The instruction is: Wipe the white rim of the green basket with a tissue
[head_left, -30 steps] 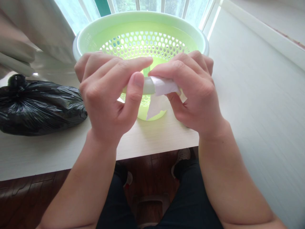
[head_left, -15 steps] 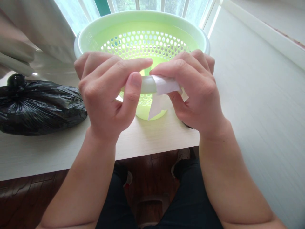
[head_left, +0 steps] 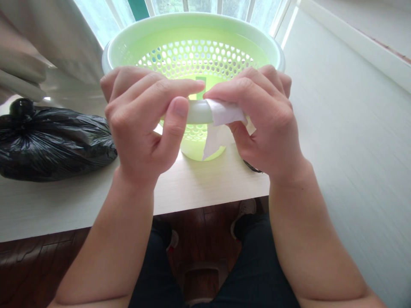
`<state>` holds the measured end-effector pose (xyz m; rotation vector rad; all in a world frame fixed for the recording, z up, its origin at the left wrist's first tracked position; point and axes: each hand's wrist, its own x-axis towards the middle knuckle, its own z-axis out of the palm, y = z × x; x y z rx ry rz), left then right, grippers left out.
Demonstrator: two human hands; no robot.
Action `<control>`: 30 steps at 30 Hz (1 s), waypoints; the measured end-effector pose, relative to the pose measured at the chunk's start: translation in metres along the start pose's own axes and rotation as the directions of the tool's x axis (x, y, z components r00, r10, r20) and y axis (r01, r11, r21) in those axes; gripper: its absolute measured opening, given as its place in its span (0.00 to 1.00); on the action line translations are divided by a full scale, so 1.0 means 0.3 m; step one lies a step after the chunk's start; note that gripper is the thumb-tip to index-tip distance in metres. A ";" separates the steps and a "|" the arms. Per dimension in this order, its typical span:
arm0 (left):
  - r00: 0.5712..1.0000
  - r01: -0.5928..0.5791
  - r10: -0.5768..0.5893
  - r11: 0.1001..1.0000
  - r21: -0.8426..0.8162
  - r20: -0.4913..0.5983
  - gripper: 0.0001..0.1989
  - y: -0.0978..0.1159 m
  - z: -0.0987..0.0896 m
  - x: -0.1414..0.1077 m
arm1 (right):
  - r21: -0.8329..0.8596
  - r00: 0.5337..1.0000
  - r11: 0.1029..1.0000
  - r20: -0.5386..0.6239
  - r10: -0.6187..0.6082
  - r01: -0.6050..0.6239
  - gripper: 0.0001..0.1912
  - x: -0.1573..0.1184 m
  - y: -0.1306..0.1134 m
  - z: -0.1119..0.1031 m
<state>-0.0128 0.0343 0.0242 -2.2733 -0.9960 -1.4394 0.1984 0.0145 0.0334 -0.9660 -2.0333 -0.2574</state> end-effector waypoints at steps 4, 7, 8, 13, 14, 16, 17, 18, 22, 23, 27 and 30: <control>1.000 -0.003 0.003 1.000 -0.002 -0.002 0.19 -0.008 -0.001 0.001 | -0.015 1.000 1.000 -0.006 0.000 0.000 0.14 -0.001 0.004 0.002; 1.000 0.007 -0.007 1.000 -0.003 0.001 0.18 -0.009 -0.002 0.000 | -0.014 1.000 1.000 -0.011 -0.005 0.005 0.13 -0.002 0.007 0.003; 1.000 0.009 -0.009 1.000 -0.002 0.006 0.18 -0.008 -0.002 -0.001 | -0.012 1.000 1.000 -0.011 -0.003 0.003 0.13 -0.002 0.007 0.004; 1.000 0.016 -0.016 1.000 -0.001 0.010 0.18 -0.007 -0.003 0.000 | -0.004 1.000 1.000 -0.022 -0.010 0.010 0.13 -0.004 0.011 0.005; 1.000 0.013 -0.013 1.000 -0.003 0.009 0.18 -0.007 -0.003 0.000 | -0.002 1.000 1.000 -0.024 -0.015 0.015 0.13 -0.004 0.013 0.005; 1.000 0.008 -0.008 1.000 -0.003 0.012 0.18 -0.007 -0.003 0.000 | 0.004 0.999 1.000 -0.027 -0.026 0.027 0.13 -0.005 0.017 0.007; 1.000 0.008 -0.008 1.000 -0.002 0.015 0.18 -0.008 -0.003 -0.001 | 0.008 0.999 0.999 -0.029 -0.031 0.031 0.13 -0.005 0.019 0.008; 1.000 0.008 -0.008 1.000 0.000 0.018 0.18 -0.007 -0.004 -0.001 | 0.011 0.999 0.999 -0.033 -0.030 0.031 0.13 -0.005 0.020 0.009; 1.000 0.019 -0.019 1.000 -0.004 0.007 0.18 -0.004 -0.002 -0.003 | 0.012 0.999 1.000 -0.048 -0.020 0.020 0.16 -0.005 0.019 0.015; 1.000 0.020 -0.020 1.000 -0.006 0.002 0.18 -0.001 0.000 -0.004 | 0.008 0.999 1.000 -0.051 -0.017 0.018 0.17 -0.005 0.018 0.018; 0.999 0.046 -0.046 0.999 -0.009 -0.010 0.18 0.010 0.007 -0.005 | 0.004 0.995 1.000 -0.094 -0.026 0.026 0.16 -0.008 0.010 0.030; 0.998 0.052 -0.052 0.999 0.001 -0.018 0.18 0.017 0.012 -0.006 | -0.010 0.993 1.000 -0.118 -0.009 0.008 0.17 -0.009 0.002 0.039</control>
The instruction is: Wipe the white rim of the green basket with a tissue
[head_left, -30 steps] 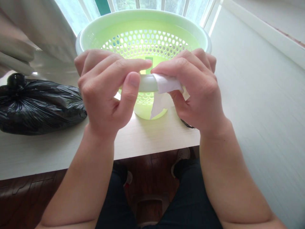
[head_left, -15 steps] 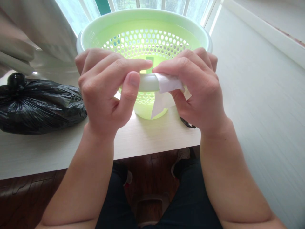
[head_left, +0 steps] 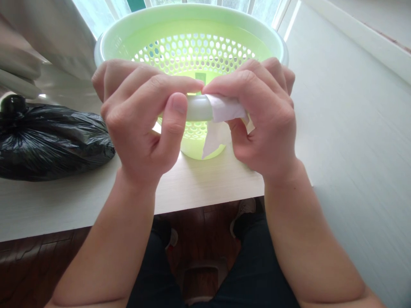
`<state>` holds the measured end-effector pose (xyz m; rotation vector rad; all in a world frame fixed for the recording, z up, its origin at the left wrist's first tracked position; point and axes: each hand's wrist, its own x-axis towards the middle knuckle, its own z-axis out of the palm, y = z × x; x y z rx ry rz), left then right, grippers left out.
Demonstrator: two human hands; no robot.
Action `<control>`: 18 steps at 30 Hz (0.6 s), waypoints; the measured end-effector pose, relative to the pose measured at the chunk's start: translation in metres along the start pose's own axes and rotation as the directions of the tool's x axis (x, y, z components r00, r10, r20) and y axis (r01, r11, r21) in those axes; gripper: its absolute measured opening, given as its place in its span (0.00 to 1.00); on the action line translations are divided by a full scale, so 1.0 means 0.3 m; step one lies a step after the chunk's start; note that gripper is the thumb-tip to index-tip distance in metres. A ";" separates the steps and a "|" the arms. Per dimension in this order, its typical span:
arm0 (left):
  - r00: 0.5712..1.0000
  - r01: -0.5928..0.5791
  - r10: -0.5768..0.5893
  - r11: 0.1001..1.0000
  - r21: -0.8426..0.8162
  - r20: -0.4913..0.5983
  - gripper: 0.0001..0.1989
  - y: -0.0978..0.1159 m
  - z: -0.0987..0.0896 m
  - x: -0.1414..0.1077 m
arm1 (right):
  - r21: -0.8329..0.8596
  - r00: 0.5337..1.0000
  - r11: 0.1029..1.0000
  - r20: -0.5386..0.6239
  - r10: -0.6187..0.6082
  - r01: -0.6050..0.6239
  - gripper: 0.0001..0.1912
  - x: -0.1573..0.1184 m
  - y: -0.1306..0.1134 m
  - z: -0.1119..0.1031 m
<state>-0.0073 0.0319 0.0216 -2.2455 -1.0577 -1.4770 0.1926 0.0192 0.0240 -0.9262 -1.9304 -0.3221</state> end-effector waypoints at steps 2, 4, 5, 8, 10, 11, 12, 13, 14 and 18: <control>1.000 0.000 0.000 1.000 0.004 0.001 0.18 0.002 0.003 -0.001 | -0.012 1.000 1.000 -0.006 0.026 -0.026 0.18 0.001 -0.009 0.002; 1.000 0.003 -0.003 1.000 -0.002 -0.013 0.18 0.005 0.007 -0.002 | -0.026 0.998 0.998 -0.003 0.059 -0.059 0.19 0.004 -0.021 0.002; 1.000 0.011 -0.011 1.000 -0.004 -0.024 0.18 0.006 0.009 -0.002 | -0.038 0.997 0.996 0.003 0.076 -0.076 0.20 0.006 -0.028 0.002; 0.999 0.026 -0.026 1.000 -0.005 -0.040 0.19 0.010 0.012 -0.003 | -0.085 0.993 0.989 0.007 0.122 -0.121 0.20 0.011 -0.048 0.000; 0.998 0.042 -0.042 0.999 0.004 -0.038 0.19 0.013 0.013 -0.003 | -0.108 0.991 0.985 0.003 0.135 -0.134 0.19 0.013 -0.057 0.000; 0.998 0.043 -0.042 0.999 0.007 -0.035 0.18 0.014 0.012 -0.003 | -0.117 0.990 0.984 0.002 0.138 -0.136 0.19 0.014 -0.061 0.000; 0.998 0.043 -0.042 0.999 0.009 -0.037 0.18 0.015 0.012 -0.003 | -0.128 0.990 0.982 0.002 0.140 -0.139 0.19 0.014 -0.064 0.000; 0.999 0.041 -0.041 0.999 0.008 -0.036 0.19 0.016 0.012 -0.003 | -0.140 0.990 0.980 0.004 0.143 -0.141 0.20 0.014 -0.066 0.001; 0.999 0.039 -0.039 0.999 0.006 -0.034 0.18 0.017 0.012 -0.002 | -0.151 0.989 0.978 0.006 0.146 -0.144 0.20 0.014 -0.067 0.001; 0.998 0.030 -0.030 1.000 -0.004 -0.053 0.19 0.019 0.015 0.000 | -0.145 0.988 0.977 -0.005 0.154 -0.153 0.19 0.012 -0.071 0.004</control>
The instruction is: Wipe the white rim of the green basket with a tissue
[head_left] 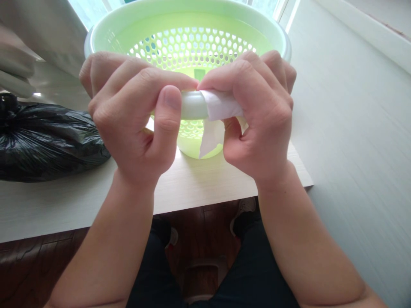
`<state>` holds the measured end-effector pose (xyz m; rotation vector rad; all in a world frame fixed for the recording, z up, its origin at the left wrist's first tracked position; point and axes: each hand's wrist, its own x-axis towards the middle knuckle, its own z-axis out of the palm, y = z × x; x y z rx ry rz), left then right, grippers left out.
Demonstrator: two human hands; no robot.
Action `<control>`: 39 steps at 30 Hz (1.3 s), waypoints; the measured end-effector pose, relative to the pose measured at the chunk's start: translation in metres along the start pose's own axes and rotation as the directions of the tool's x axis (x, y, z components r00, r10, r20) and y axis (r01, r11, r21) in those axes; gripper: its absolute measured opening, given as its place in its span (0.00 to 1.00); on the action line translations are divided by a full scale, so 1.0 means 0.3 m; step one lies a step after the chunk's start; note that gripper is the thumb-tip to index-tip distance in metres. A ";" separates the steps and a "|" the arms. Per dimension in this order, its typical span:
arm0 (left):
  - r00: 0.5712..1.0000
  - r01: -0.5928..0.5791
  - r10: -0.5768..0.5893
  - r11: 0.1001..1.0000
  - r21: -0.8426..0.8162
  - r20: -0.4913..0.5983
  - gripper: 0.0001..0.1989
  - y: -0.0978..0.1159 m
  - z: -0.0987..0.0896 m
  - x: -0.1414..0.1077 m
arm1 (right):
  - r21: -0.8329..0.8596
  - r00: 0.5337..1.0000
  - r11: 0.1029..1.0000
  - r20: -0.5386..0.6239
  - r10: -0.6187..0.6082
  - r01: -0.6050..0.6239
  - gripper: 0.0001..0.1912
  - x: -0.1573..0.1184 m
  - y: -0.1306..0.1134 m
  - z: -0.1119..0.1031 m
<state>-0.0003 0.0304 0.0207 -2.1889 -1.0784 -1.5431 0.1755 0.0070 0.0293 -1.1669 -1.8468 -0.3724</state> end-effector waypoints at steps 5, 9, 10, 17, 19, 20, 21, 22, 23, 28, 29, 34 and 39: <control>1.000 -0.006 0.006 1.000 -0.006 -0.002 0.17 -0.003 0.002 0.002 | 0.020 1.000 1.000 -0.023 0.000 0.001 0.17 -0.001 -0.003 0.006; 1.000 -0.020 0.020 1.000 -0.010 0.011 0.19 -0.004 0.000 0.001 | 0.032 0.999 0.999 -0.029 0.018 -0.017 0.17 -0.001 -0.008 0.008; 1.000 -0.023 0.023 1.000 -0.011 0.015 0.19 -0.004 0.000 0.001 | 0.044 0.999 0.999 -0.033 0.017 -0.016 0.18 -0.001 -0.009 0.008; 1.000 0.015 -0.015 1.000 0.006 0.002 0.18 -0.004 -0.001 -0.004 | 0.067 0.999 0.998 -0.044 0.010 -0.007 0.17 -0.004 -0.013 0.009; 1.000 0.006 -0.006 1.000 -0.002 0.004 0.18 -0.005 0.000 -0.003 | 0.060 0.999 0.998 -0.052 0.011 -0.008 0.17 -0.004 -0.016 0.010; 1.000 0.002 -0.002 1.000 -0.008 0.000 0.18 -0.006 0.000 -0.003 | 0.055 0.999 0.998 -0.052 0.014 -0.011 0.17 -0.005 -0.018 0.011; 1.000 0.001 -0.001 1.000 -0.014 0.000 0.18 -0.006 0.001 -0.003 | 0.050 0.999 0.999 -0.050 0.016 -0.014 0.17 -0.005 -0.020 0.012; 1.000 0.000 0.000 1.000 -0.016 -0.003 0.18 -0.006 0.001 -0.004 | 0.046 0.999 0.999 -0.050 0.019 -0.016 0.17 -0.005 -0.022 0.012; 1.000 0.003 -0.003 1.000 -0.016 0.000 0.18 -0.006 0.002 -0.005 | 0.044 0.998 0.999 -0.051 0.021 -0.019 0.17 -0.006 -0.023 0.012; 1.000 0.017 -0.017 1.000 -0.005 -0.024 0.18 -0.002 0.003 -0.008 | 0.051 0.998 0.998 -0.057 0.027 -0.024 0.17 -0.008 -0.026 0.012; 1.000 0.017 -0.018 1.000 -0.008 -0.019 0.18 -0.002 0.004 -0.008 | 0.052 0.998 0.998 -0.056 0.022 -0.019 0.17 -0.008 -0.026 0.012; 1.000 -0.008 0.007 1.000 -0.016 -0.028 0.18 -0.004 0.008 -0.006 | 0.049 0.998 0.999 -0.059 0.019 -0.016 0.18 -0.007 -0.026 0.014; 0.999 -0.008 0.007 1.000 -0.010 -0.033 0.18 -0.008 0.008 -0.004 | 0.006 0.999 1.000 -0.046 0.028 -0.027 0.17 -0.006 -0.028 0.011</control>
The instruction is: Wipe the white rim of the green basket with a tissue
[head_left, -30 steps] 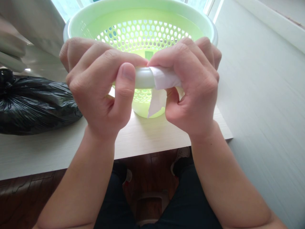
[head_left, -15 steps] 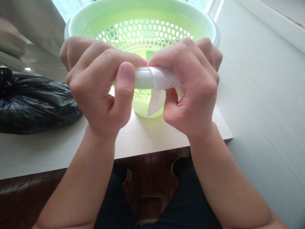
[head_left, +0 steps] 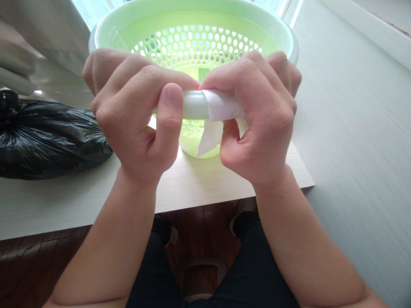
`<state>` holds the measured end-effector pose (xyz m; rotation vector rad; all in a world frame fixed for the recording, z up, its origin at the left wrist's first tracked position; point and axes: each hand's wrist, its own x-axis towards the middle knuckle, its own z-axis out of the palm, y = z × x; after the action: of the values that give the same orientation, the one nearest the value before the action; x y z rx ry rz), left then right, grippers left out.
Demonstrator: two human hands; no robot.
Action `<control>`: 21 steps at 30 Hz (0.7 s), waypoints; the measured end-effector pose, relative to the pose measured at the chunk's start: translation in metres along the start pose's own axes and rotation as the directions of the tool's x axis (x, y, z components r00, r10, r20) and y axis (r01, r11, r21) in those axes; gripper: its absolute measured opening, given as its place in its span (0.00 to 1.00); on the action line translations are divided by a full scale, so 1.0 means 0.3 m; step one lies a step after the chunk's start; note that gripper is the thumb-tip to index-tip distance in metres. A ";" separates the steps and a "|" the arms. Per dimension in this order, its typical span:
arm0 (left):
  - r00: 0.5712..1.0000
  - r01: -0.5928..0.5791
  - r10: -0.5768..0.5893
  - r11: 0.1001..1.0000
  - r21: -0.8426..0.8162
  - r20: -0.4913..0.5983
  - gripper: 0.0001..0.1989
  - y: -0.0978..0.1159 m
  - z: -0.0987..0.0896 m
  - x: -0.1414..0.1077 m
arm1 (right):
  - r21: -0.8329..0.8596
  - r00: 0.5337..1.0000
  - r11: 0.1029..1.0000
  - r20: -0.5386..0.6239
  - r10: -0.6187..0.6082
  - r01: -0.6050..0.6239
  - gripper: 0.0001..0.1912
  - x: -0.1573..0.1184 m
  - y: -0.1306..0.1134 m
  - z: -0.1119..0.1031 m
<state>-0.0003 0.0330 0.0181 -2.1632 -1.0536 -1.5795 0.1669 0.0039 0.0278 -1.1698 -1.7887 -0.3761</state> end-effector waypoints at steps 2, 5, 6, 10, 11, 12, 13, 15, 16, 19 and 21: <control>1.000 -0.009 0.009 1.000 -0.004 0.004 0.18 -0.001 0.000 0.000 | 0.009 1.000 1.000 -0.002 -0.002 0.002 0.16 0.000 -0.001 -0.002; 1.000 -0.003 0.003 1.000 -0.016 0.004 0.18 0.001 0.001 -0.003 | 0.009 1.000 1.000 -0.001 -0.002 0.003 0.16 -0.001 -0.001 -0.002; 1.000 0.010 -0.010 1.000 -0.013 0.000 0.18 0.003 0.001 -0.004 | 0.004 1.000 1.000 -0.001 -0.004 0.004 0.16 -0.001 -0.001 -0.002; 0.997 0.071 -0.071 0.997 0.015 -0.005 0.17 0.009 -0.002 -0.009 | -0.005 1.000 1.000 -0.007 -0.012 0.012 0.16 -0.001 -0.001 0.001; 0.997 0.073 -0.072 0.997 0.017 -0.003 0.17 0.009 -0.003 -0.009 | -0.004 1.000 1.000 -0.007 -0.013 0.013 0.16 -0.001 -0.001 0.001; 0.998 0.068 -0.068 0.997 0.019 -0.002 0.17 0.009 -0.004 -0.010 | 0.000 1.000 1.000 -0.005 -0.013 0.013 0.16 -0.002 -0.001 0.001; 0.998 0.063 -0.063 0.998 0.021 -0.004 0.18 0.008 -0.004 -0.010 | 0.009 1.000 1.000 -0.006 -0.014 0.014 0.16 -0.002 0.000 0.001; 0.998 0.059 -0.058 0.998 0.028 -0.008 0.18 0.006 -0.003 -0.011 | 0.035 1.000 0.999 -0.006 -0.015 0.015 0.17 -0.003 0.003 0.002; 0.998 0.057 -0.057 0.998 0.029 -0.010 0.18 0.005 -0.003 -0.010 | 0.050 1.000 0.999 -0.009 -0.018 0.019 0.17 -0.004 0.005 0.004; 0.999 0.041 -0.041 0.999 0.010 0.007 0.18 0.002 -0.003 -0.009 | 0.087 0.999 0.995 -0.040 -0.035 0.038 0.16 -0.005 0.013 0.011; 1.000 0.025 -0.025 1.000 0.002 0.017 0.19 0.001 -0.004 -0.009 | 0.096 0.998 0.994 -0.058 -0.039 0.044 0.15 -0.006 0.017 0.016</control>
<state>-0.0013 0.0311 0.0162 -2.1743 -1.0910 -1.5735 0.1689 0.0086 0.0227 -1.0463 -1.7652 -0.3392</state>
